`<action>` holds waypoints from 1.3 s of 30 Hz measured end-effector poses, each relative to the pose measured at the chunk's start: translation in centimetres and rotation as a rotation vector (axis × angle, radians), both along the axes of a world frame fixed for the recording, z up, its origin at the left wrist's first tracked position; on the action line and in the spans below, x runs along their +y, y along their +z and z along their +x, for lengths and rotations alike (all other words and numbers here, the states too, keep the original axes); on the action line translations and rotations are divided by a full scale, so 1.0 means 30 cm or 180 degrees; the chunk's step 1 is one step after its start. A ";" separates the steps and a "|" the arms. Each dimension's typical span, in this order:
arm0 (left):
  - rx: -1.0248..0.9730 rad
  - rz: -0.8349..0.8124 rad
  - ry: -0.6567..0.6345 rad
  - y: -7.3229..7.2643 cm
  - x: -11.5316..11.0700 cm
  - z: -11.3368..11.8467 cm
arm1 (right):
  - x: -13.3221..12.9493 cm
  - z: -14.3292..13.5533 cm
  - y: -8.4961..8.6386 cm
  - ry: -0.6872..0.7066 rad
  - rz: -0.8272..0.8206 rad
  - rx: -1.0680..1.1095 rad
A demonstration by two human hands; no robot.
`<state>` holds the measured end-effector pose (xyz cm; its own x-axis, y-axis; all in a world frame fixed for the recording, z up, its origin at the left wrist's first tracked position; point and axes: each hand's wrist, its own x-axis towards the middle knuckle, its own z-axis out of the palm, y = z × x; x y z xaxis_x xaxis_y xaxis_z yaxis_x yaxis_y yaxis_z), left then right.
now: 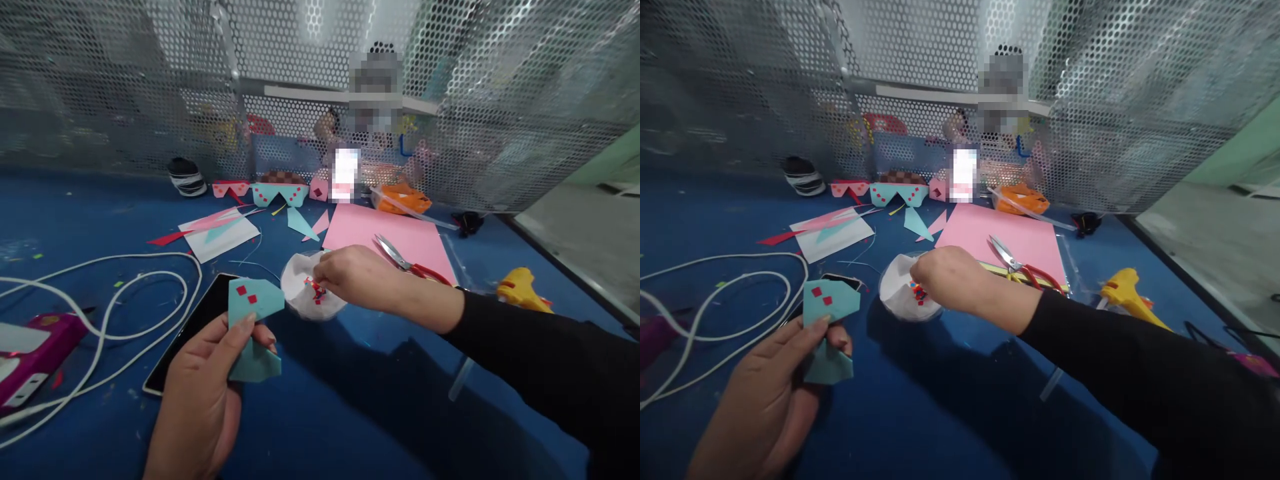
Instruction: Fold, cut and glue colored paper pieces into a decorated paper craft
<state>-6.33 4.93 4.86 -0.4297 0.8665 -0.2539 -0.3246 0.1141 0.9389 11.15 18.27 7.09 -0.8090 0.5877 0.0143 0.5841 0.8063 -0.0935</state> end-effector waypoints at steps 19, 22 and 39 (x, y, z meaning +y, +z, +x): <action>-0.0132 -0.0311 0.0045 0.009 -0.005 0.007 | 0.035 -0.047 -0.070 0.0098 0.0103 -0.0268; -0.0131 -0.0265 0.0024 0.016 -0.003 0.012 | 0.036 -0.045 -0.072 0.0079 0.0091 -0.0272; -0.0210 -0.0257 -0.0023 0.019 -0.010 0.006 | 0.045 -0.004 -0.012 -0.0604 -0.0904 0.0858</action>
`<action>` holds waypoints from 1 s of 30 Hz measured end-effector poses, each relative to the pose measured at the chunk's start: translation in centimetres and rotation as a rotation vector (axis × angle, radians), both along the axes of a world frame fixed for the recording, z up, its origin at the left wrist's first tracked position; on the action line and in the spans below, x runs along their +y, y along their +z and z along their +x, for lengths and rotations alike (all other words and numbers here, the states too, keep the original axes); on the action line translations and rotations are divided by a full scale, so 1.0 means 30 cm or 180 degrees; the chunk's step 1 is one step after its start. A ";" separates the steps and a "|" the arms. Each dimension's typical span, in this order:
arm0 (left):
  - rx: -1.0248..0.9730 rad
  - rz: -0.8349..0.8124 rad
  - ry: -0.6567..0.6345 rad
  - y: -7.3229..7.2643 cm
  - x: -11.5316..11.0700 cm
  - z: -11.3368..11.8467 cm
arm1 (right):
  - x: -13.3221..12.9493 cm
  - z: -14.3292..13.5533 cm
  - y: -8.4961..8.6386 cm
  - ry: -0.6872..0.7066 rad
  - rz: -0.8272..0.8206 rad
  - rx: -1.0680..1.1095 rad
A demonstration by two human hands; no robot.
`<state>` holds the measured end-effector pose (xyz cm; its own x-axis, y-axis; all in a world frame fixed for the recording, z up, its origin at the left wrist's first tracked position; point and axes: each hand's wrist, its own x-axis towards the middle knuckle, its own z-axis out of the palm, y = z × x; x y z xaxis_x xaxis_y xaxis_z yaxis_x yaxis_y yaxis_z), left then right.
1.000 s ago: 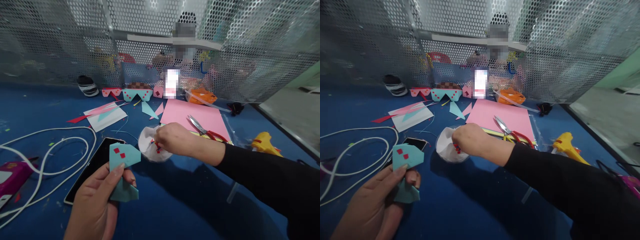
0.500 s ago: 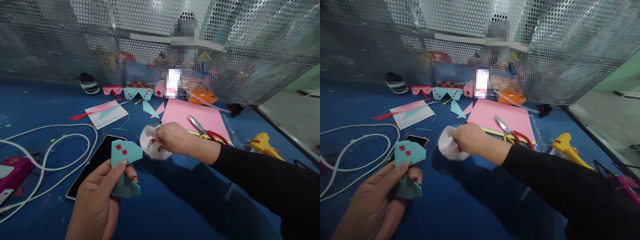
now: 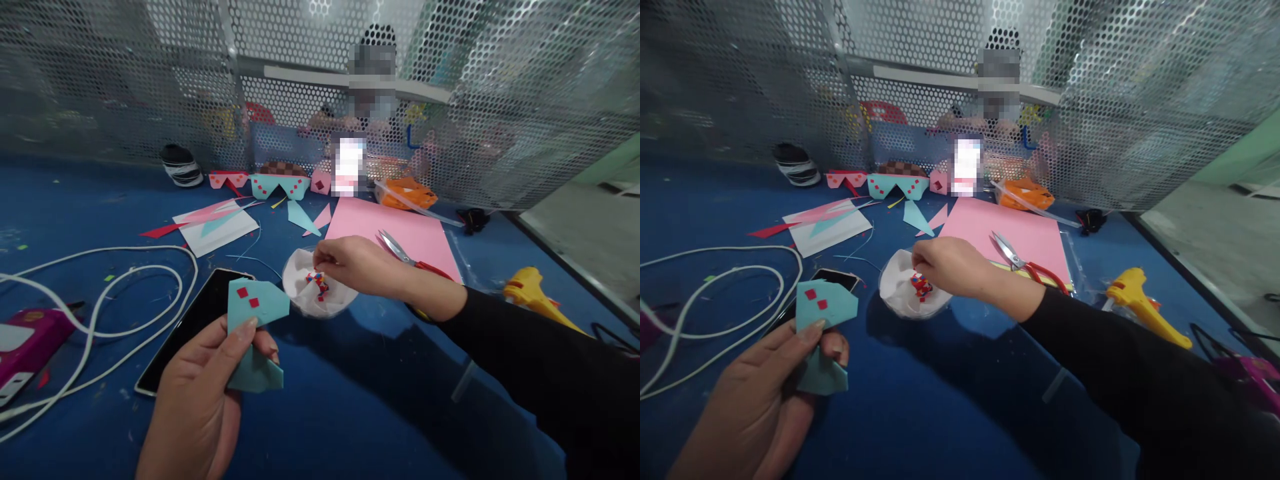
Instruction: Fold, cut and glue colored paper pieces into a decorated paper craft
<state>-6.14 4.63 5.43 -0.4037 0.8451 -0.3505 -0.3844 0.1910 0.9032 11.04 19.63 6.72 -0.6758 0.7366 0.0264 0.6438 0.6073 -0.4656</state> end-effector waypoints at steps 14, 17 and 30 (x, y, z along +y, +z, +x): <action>0.0191 0.0270 -0.0359 -0.024 -0.010 -0.001 | -0.050 0.051 0.031 -0.0268 -0.1513 0.1426; 0.0463 0.0377 -0.0491 -0.030 -0.008 0.010 | -0.110 0.080 0.048 -0.0397 -0.1597 0.1678; 0.1240 0.0404 -0.1804 0.006 0.027 0.173 | -0.328 0.336 -0.016 -0.1383 -0.1296 0.2539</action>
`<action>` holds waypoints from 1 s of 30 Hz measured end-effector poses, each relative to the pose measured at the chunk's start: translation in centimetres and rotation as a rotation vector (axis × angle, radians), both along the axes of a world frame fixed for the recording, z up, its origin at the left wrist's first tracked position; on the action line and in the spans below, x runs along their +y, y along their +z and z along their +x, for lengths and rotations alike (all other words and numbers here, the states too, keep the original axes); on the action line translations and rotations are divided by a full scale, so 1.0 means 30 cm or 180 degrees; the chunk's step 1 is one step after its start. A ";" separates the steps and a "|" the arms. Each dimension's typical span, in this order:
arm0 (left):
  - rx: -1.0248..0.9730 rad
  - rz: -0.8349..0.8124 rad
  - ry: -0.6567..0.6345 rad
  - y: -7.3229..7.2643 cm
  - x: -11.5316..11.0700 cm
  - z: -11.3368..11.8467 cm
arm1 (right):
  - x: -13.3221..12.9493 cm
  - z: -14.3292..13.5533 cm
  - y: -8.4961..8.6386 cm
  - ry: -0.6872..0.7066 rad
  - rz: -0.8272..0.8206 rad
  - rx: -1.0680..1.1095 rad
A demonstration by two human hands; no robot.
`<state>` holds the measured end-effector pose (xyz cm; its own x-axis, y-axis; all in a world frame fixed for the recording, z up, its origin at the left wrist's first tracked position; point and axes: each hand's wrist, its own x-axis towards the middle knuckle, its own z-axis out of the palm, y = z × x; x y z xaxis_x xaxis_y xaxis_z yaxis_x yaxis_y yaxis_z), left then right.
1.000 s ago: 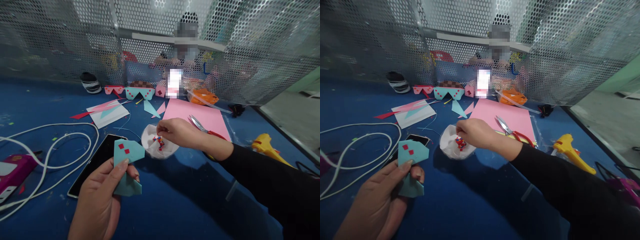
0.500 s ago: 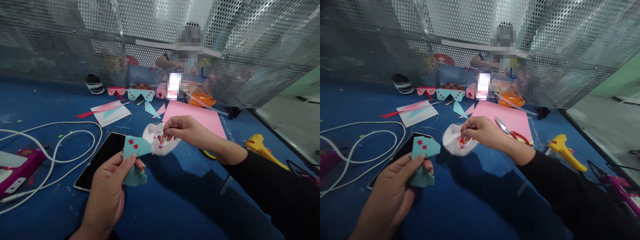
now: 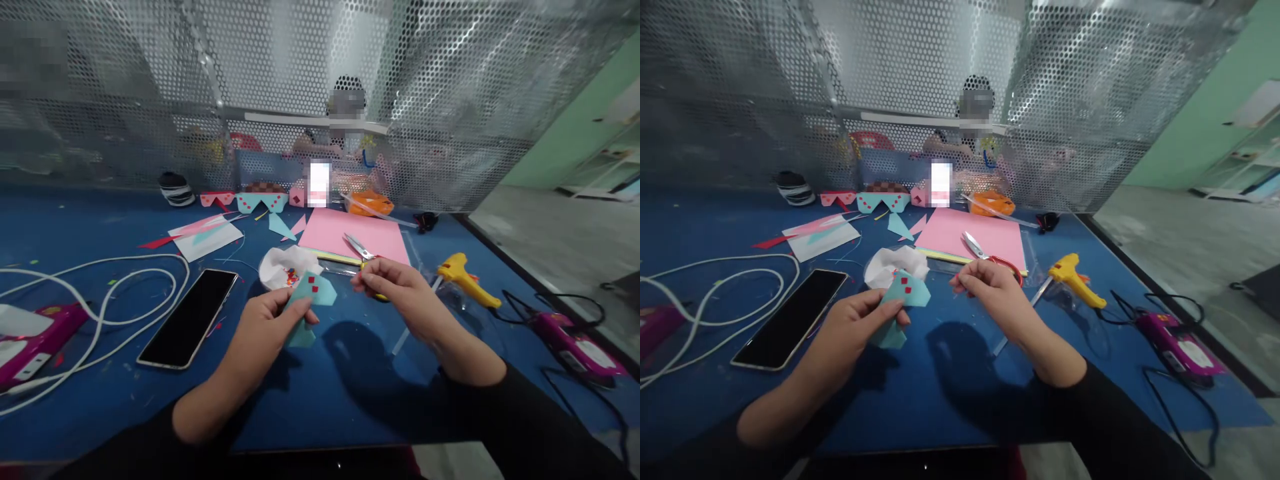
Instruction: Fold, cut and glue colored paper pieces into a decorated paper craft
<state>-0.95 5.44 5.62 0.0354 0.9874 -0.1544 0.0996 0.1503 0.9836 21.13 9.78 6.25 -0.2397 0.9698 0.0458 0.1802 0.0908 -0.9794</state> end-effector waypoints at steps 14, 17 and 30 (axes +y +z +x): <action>0.0389 -0.0162 -0.0468 -0.049 0.093 0.140 | -0.030 0.051 -0.082 0.0222 -0.0178 0.0021; 0.0386 -0.0285 -0.0559 -0.070 0.086 0.141 | -0.037 0.046 -0.093 0.0256 -0.0071 -0.0229; 0.0427 -0.0328 -0.0559 -0.067 0.066 0.124 | -0.048 0.035 -0.111 0.0231 -0.0075 -0.0441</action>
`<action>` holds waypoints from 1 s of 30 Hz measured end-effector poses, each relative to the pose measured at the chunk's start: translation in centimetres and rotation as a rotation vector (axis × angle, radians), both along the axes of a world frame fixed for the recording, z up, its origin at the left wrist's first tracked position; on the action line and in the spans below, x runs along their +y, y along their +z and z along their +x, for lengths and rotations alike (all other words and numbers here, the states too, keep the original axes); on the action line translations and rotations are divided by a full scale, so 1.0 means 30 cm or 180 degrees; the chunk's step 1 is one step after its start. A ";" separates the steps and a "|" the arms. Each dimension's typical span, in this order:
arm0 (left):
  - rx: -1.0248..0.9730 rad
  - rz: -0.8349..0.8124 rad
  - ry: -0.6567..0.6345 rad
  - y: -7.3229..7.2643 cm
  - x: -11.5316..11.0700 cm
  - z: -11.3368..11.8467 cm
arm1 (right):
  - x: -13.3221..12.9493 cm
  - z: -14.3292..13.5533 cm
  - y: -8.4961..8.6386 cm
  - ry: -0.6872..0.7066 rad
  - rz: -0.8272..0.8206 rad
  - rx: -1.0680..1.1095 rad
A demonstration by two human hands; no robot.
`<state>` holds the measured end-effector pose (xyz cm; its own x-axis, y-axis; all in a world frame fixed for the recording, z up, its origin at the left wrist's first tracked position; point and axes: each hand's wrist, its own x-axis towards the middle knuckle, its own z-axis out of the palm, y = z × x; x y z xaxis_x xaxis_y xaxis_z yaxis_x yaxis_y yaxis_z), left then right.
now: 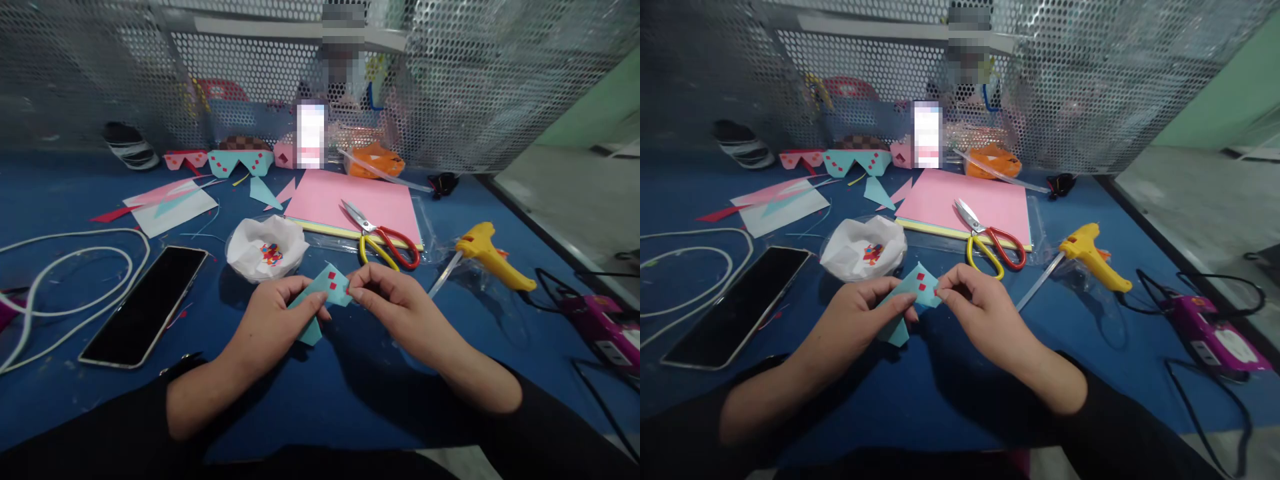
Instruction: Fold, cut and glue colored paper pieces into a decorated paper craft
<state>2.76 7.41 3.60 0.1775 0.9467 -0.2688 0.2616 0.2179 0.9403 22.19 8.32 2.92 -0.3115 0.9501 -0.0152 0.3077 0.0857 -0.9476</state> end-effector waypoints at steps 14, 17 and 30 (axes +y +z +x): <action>-0.0146 0.0423 0.0133 -0.005 -0.013 0.001 | -0.005 -0.001 -0.005 -0.0358 0.0017 0.0035; -0.0021 0.0688 0.0214 -0.012 -0.022 -0.001 | -0.003 0.001 -0.003 -0.0381 0.0086 0.0015; 0.0098 0.0422 -0.0336 -0.007 0.000 -0.002 | -0.011 0.001 -0.004 -0.0387 0.0272 -0.0107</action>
<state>2.69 7.42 3.38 0.2715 0.9507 -0.1496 0.3057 0.0622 0.9501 22.21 8.01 2.79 -0.1947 0.9791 0.0588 0.3522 0.1258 -0.9274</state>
